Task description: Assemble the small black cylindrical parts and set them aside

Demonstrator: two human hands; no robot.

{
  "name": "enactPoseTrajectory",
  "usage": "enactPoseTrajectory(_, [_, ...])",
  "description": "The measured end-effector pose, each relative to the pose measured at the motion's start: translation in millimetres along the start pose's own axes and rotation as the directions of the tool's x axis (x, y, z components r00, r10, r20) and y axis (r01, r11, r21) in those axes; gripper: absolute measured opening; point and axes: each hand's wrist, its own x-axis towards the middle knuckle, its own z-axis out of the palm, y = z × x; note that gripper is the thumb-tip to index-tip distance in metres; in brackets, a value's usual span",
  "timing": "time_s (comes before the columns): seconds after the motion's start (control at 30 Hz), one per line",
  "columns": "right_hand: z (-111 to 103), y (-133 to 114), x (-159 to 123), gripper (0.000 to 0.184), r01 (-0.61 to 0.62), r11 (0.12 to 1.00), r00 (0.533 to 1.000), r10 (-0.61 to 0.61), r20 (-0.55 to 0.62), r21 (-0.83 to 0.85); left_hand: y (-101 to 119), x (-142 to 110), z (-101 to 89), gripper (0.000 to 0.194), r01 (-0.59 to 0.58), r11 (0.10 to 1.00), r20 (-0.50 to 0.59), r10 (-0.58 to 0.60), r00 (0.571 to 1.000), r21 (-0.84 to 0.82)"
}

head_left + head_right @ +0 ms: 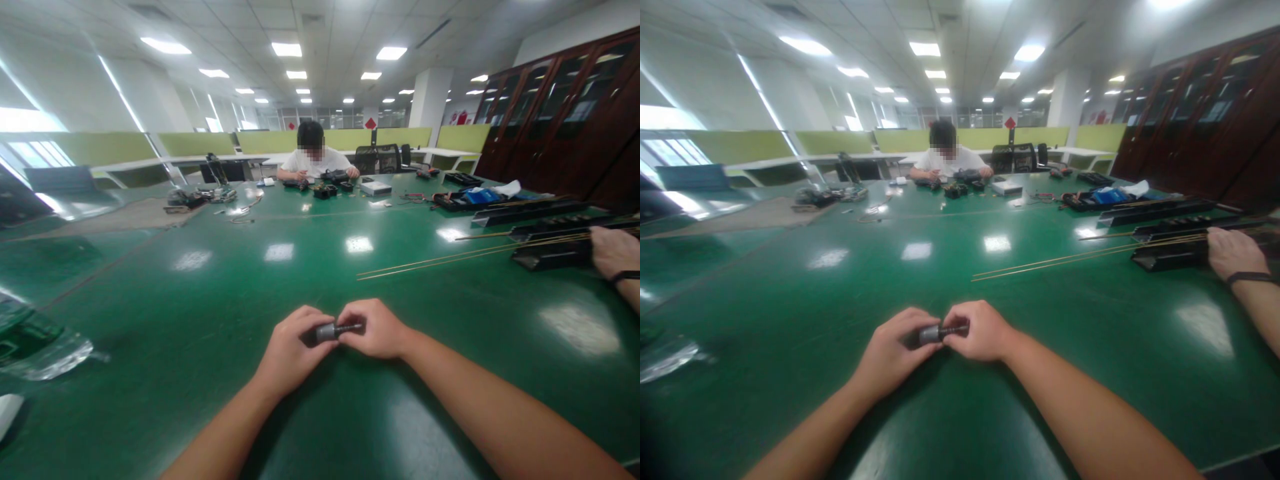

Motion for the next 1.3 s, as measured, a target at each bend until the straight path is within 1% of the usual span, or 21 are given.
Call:
enactPoseTrajectory(0.37, [0.3,0.1,-0.4,0.012,-0.018,1.0,1.0,0.018,-0.002,0.002,-1.7,0.4,-0.7,0.022,0.004,1.0,0.011,-0.004,1.0,0.016])
enactPoseTrajectory(0.57, [0.2,0.9,-0.1,0.01,-0.06,0.998,0.998,0.06,0.016,0.002,-3.6,0.8,0.1,0.021,0.013,1.0,0.017,-0.014,1.0,0.013])
enactPoseTrajectory(0.97, [-1.6,0.2,0.9,0.009,-0.065,0.998,0.998,0.065,0.023,-0.027,-4.1,0.4,-1.7,0.024,0.015,1.0,0.008,-0.015,1.0,0.014])
enactPoseTrajectory(1.13, [-1.1,0.8,0.4,0.008,-0.053,0.998,0.999,0.053,0.004,-0.035,-4.2,0.5,-3.5,0.023,0.012,1.0,0.005,-0.012,1.0,0.021])
enactPoseTrajectory(1.3, [-0.2,2.5,0.3,0.01,-0.072,0.997,0.997,0.072,-0.015,-0.023,-4.1,1.1,-4.3,0.021,0.016,1.0,-0.016,-0.015,1.0,0.027])
